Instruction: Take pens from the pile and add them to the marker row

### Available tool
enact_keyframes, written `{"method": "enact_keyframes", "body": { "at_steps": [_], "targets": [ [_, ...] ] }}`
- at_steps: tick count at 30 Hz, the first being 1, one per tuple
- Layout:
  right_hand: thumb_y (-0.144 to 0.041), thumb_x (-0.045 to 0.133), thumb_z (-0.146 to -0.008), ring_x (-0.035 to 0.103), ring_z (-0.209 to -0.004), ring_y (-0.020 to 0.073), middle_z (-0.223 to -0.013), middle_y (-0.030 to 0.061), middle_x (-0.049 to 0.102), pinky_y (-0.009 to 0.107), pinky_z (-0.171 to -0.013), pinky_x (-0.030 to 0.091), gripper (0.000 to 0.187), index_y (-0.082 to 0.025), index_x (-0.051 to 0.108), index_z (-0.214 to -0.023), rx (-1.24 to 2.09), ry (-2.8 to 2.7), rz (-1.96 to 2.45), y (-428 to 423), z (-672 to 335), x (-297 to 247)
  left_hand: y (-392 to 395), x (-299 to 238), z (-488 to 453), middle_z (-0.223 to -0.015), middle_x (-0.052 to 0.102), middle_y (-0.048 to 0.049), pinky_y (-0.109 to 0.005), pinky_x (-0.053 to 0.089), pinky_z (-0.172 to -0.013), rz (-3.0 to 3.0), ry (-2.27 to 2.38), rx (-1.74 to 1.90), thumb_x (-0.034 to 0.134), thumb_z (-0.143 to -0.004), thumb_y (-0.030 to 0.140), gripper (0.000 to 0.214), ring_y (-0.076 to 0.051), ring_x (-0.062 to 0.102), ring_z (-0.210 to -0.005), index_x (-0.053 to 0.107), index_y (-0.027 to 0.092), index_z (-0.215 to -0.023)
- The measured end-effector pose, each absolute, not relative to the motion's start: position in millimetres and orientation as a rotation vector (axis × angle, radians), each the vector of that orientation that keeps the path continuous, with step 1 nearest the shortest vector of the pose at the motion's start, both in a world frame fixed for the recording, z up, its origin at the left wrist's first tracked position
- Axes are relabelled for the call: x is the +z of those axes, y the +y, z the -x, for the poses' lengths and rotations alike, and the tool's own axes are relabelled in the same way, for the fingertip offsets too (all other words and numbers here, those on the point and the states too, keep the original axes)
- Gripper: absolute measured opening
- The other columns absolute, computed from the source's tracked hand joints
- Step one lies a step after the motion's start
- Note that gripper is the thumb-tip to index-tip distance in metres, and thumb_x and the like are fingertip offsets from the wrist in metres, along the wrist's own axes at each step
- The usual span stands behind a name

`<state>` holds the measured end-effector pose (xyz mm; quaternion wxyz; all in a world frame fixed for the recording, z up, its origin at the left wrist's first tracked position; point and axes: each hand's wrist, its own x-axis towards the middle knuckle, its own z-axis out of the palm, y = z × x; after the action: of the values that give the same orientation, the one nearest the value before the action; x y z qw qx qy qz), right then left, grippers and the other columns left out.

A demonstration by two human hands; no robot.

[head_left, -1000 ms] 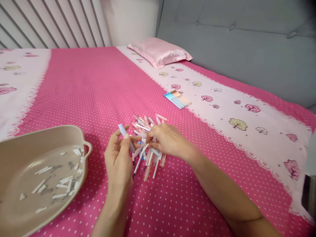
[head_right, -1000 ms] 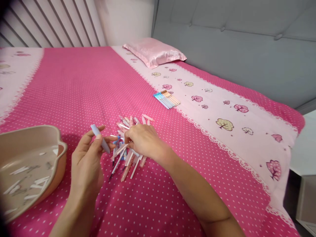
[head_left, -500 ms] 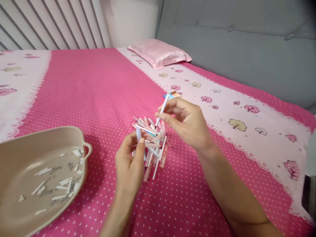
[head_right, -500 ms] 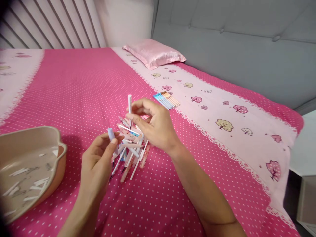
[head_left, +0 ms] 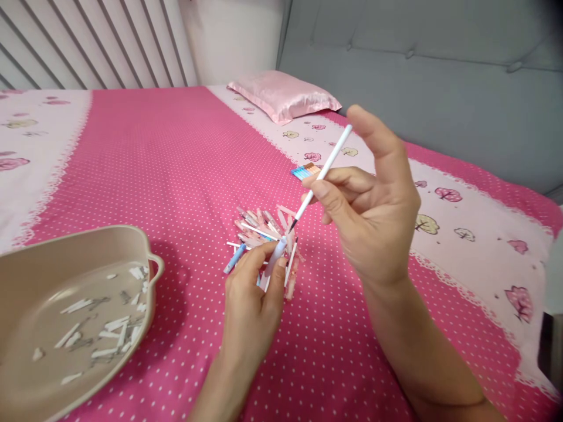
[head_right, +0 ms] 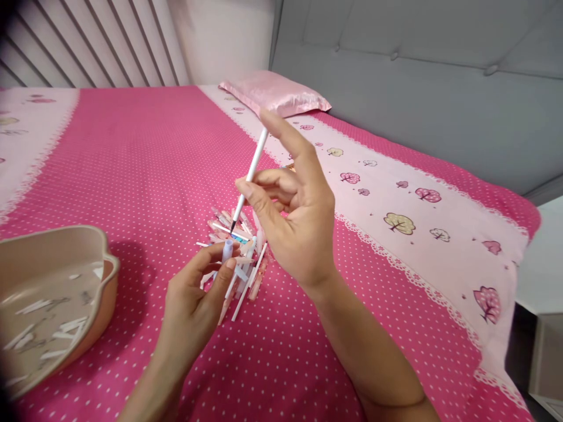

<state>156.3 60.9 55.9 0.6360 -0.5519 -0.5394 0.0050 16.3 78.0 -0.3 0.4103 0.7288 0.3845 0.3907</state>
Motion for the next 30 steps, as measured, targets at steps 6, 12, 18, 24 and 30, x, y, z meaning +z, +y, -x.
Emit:
{"method": "enact_keyframes", "body": {
  "at_steps": [6, 12, 18, 24, 30],
  "targets": [
    [-0.020, 0.057, -0.087, 0.064, -0.080, 0.0145, -0.082, -0.0034, 0.064, 0.027, -0.065, 0.056, 0.050, -0.035, 0.042, -0.133, 0.112, -1.275, 1.223, 62.9, -152.7, 54.5, 78.1, 0.6, -14.7, -0.095, 0.068, -0.0044, -0.028, 0.045, -0.073, -1.857, 0.967, 0.985, 0.052, -0.088, 0.029, 0.019, -0.017, 0.062, -0.080, 0.063, 0.020, -0.102],
    [-0.019, 0.060, -0.084, 0.064, -0.078, 0.0153, -0.080, -0.0026, 0.065, 0.028, -0.068, 0.057, 0.049, -0.032, 0.048, -0.129, 0.176, -1.309, 1.209, 62.7, -150.6, 53.5, 78.9, 1.9, -14.9, -0.093, 0.068, -0.0051, -0.029, 0.046, -0.072, -1.842, 0.977, 0.983, 0.051, -0.088, 0.031, 0.019, -0.017, 0.063, -0.079, 0.062, 0.020, -0.098],
    [-0.019, 0.060, -0.084, 0.064, -0.070, 0.0135, -0.077, -0.0037, 0.065, 0.027, -0.063, 0.056, 0.046, -0.032, 0.051, -0.126, 0.243, -1.363, 1.233, 61.5, -147.9, 51.9, 79.4, 3.2, -14.5, -0.091, 0.068, -0.0033, -0.028, 0.046, -0.073, -1.797, 0.971, 0.980, 0.052, -0.088, 0.031, 0.018, -0.016, 0.063, -0.080, 0.062, 0.020, -0.098],
    [-0.017, 0.059, -0.083, 0.064, -0.070, 0.0125, -0.078, -0.0038, 0.066, 0.025, -0.063, 0.056, 0.046, -0.031, 0.051, -0.126, 0.262, -1.368, 1.221, 60.0, -146.7, 53.7, 79.2, 3.9, -14.5, -0.093, 0.069, -0.0033, -0.028, 0.046, -0.076, -1.781, 0.953, 0.975, 0.052, -0.088, 0.031, 0.018, -0.016, 0.062, -0.083, 0.062, 0.020, -0.098],
    [-0.016, 0.060, -0.083, 0.066, -0.073, 0.0130, -0.082, -0.0028, 0.067, 0.025, -0.065, 0.056, 0.044, -0.029, 0.053, -0.124, 0.307, -1.427, 1.254, 60.2, -146.2, 52.7, 77.0, 6.9, -13.4, -0.093, 0.069, -0.0040, -0.028, 0.046, -0.074, -1.742, 0.964, 0.990, 0.053, -0.088, 0.032, 0.021, -0.016, 0.062, -0.080, 0.062, 0.020, -0.103]
  ]
}}
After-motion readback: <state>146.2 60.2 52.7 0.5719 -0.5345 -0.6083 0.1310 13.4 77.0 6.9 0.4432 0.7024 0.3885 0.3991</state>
